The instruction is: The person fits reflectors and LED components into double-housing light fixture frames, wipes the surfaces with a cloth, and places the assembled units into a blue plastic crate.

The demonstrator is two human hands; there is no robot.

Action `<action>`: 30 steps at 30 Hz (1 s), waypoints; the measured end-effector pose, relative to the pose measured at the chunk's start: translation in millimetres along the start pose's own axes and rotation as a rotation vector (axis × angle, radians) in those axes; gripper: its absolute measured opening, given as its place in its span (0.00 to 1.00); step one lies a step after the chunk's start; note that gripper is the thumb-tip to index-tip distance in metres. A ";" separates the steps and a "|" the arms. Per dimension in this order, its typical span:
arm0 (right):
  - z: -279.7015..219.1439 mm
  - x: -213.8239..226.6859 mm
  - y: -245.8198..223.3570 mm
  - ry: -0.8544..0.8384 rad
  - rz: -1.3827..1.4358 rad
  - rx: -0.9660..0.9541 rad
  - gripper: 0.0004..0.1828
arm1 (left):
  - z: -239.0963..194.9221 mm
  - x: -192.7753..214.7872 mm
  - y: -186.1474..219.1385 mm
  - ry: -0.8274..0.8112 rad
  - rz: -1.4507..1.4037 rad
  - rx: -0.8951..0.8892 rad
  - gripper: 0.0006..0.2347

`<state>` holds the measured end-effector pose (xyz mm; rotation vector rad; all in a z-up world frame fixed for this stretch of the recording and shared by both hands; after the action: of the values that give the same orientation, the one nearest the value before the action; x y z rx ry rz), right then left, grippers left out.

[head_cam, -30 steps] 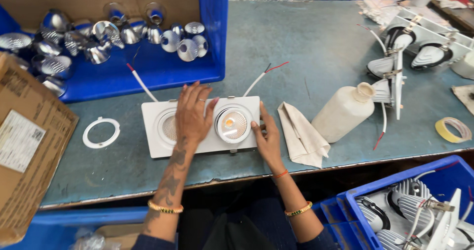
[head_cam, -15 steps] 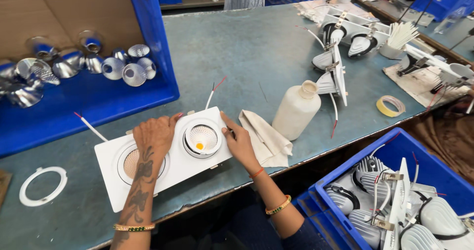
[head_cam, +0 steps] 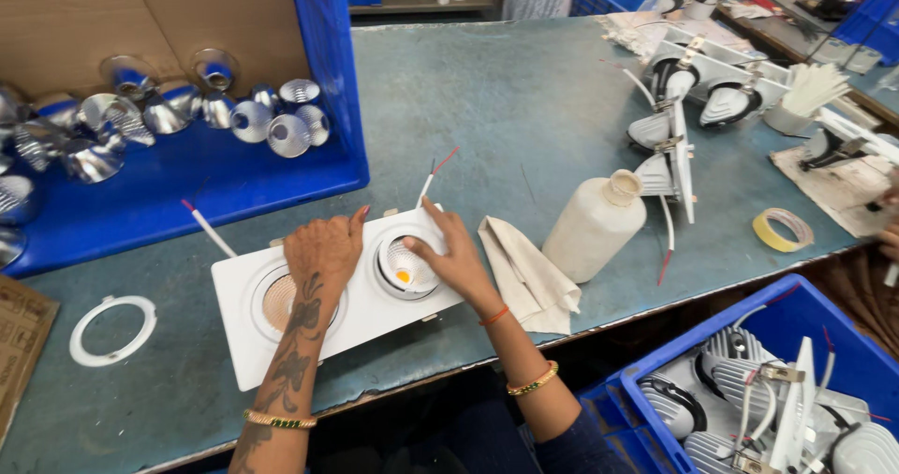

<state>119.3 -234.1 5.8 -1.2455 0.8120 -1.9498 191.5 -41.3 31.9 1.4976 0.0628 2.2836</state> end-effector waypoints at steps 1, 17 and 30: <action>1.1 -1.6 1.6 -0.013 0.039 0.007 0.41 | -1.3 0.1 -2.1 0.010 -0.007 0.000 0.28; 1.9 -5.4 6.4 -0.190 0.269 -0.020 0.48 | -2.9 6.5 2.5 0.056 -0.067 -0.014 0.27; 0.9 -9.8 7.3 -0.228 0.394 -0.080 0.44 | 35.6 107.5 108.2 0.378 -0.587 -0.399 0.22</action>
<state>124.7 -230.6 -4.5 -1.2197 0.9429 -1.4466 153.0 -108.5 168.1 0.7127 0.1262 1.9134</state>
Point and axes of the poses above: each hand's wrist, its own z-axis towards the middle knuckle, its own x-axis out of the back of the hand, y = z × x, the point moved 8 cm from there along z, towards the middle knuckle, and after that the axes turned 4 degrees about -z, right-handed, at the moved point
